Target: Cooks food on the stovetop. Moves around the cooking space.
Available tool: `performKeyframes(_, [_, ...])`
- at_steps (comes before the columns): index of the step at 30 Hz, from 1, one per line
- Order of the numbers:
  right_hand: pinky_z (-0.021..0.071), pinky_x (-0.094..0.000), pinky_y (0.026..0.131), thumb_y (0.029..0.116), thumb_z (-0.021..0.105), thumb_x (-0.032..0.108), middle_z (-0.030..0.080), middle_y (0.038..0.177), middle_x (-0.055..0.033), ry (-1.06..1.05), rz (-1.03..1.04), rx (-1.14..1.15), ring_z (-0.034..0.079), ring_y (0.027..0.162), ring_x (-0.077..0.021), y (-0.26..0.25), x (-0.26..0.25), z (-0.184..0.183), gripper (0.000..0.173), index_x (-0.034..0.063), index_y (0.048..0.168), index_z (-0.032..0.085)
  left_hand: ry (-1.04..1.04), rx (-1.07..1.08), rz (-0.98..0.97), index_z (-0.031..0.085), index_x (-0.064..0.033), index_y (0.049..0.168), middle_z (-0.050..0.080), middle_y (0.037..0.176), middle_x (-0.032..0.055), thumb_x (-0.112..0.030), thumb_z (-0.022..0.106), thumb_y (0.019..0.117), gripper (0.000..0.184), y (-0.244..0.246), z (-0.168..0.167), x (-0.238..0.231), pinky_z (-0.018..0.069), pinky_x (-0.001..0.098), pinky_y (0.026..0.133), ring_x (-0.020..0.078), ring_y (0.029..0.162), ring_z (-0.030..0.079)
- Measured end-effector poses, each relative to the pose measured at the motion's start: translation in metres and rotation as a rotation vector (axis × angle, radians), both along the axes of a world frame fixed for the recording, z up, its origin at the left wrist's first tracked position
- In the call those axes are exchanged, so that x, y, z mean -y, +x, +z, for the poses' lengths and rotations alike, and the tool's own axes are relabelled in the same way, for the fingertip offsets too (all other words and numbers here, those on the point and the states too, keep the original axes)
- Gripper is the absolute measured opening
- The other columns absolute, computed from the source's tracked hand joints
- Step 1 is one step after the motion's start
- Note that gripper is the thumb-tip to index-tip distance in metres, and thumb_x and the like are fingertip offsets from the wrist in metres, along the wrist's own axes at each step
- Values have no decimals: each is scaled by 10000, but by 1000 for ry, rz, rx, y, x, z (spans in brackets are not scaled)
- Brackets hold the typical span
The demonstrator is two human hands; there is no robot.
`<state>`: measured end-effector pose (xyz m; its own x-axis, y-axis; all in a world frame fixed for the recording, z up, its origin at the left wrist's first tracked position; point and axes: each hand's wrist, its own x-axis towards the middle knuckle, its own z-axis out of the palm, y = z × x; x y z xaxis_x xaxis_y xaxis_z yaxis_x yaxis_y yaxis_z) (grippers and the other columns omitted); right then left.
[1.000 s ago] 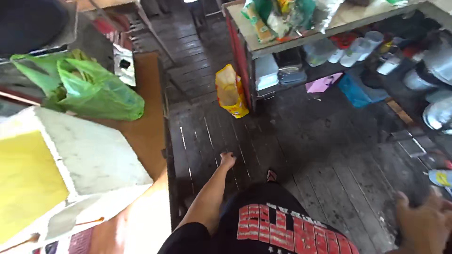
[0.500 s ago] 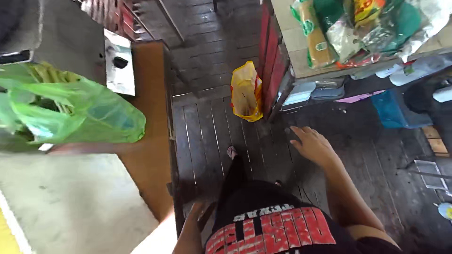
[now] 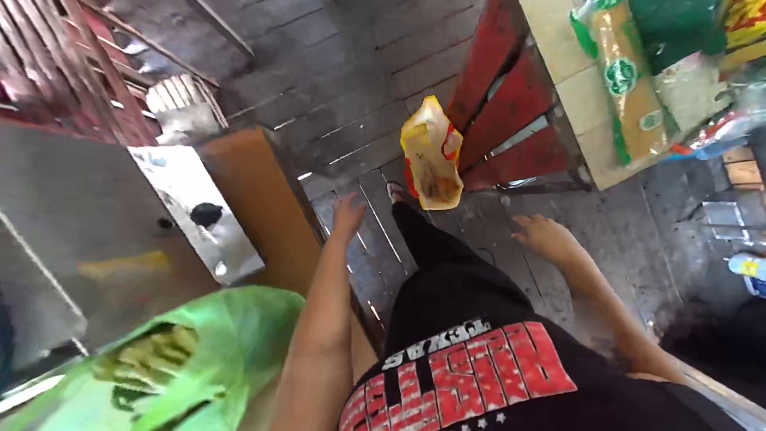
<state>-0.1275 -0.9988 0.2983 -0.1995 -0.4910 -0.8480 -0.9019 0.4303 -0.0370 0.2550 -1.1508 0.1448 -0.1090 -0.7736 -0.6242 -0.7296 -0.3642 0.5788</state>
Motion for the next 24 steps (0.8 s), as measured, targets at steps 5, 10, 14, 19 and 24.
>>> performKeyframes(5, [397, -655, 1112, 1079, 535, 300, 513, 1482, -293, -7, -52, 125, 513, 1359, -472, 20, 111, -16, 516, 68, 1536, 475, -59, 107, -57, 531, 32, 1444, 443, 1499, 348, -213, 588, 1047, 470, 34, 14, 165, 380, 627, 1137, 500, 1403, 432])
performKeyframes(10, [423, -648, 1092, 1078, 531, 304, 544, 1461, -264, -83, -180, 87, 539, 1336, -454, 20, 222, -4, 488, 98, 1519, 507, 29, 256, -146, 556, 24, 1424, 513, 1442, 340, -240, 593, 1045, 463, 74, 6, 267, 378, 666, 1124, 507, 1376, 467])
performKeyframes(14, [424, -618, 1107, 1084, 517, 268, 559, 1445, -260, -120, -259, 94, 552, 1331, -431, 9, 270, 7, 501, 76, 1543, 461, 171, 341, -158, 532, 3, 1448, 506, 1449, 334, -256, 590, 1050, 478, 91, -5, 315, 390, 649, 1117, 494, 1366, 482])
performKeyframes(19, [369, -624, 1157, 1081, 516, 293, 502, 1516, -256, 75, -444, 50, 477, 1416, -426, -4, 308, -4, 536, 56, 1555, 434, 412, 409, -218, 548, 16, 1425, 553, 1429, 292, -265, 541, 1063, 458, 98, -24, 355, 397, 596, 1131, 425, 1359, 521])
performKeyframes(24, [371, -565, 1175, 1081, 524, 267, 515, 1494, -279, 127, -705, 227, 497, 1399, -416, -15, 362, -81, 519, -8, 1516, 458, 400, 344, -196, 536, 108, 1378, 573, 1341, 350, -186, 476, 1093, 413, 69, 16, 415, 437, 579, 1058, 455, 1231, 572])
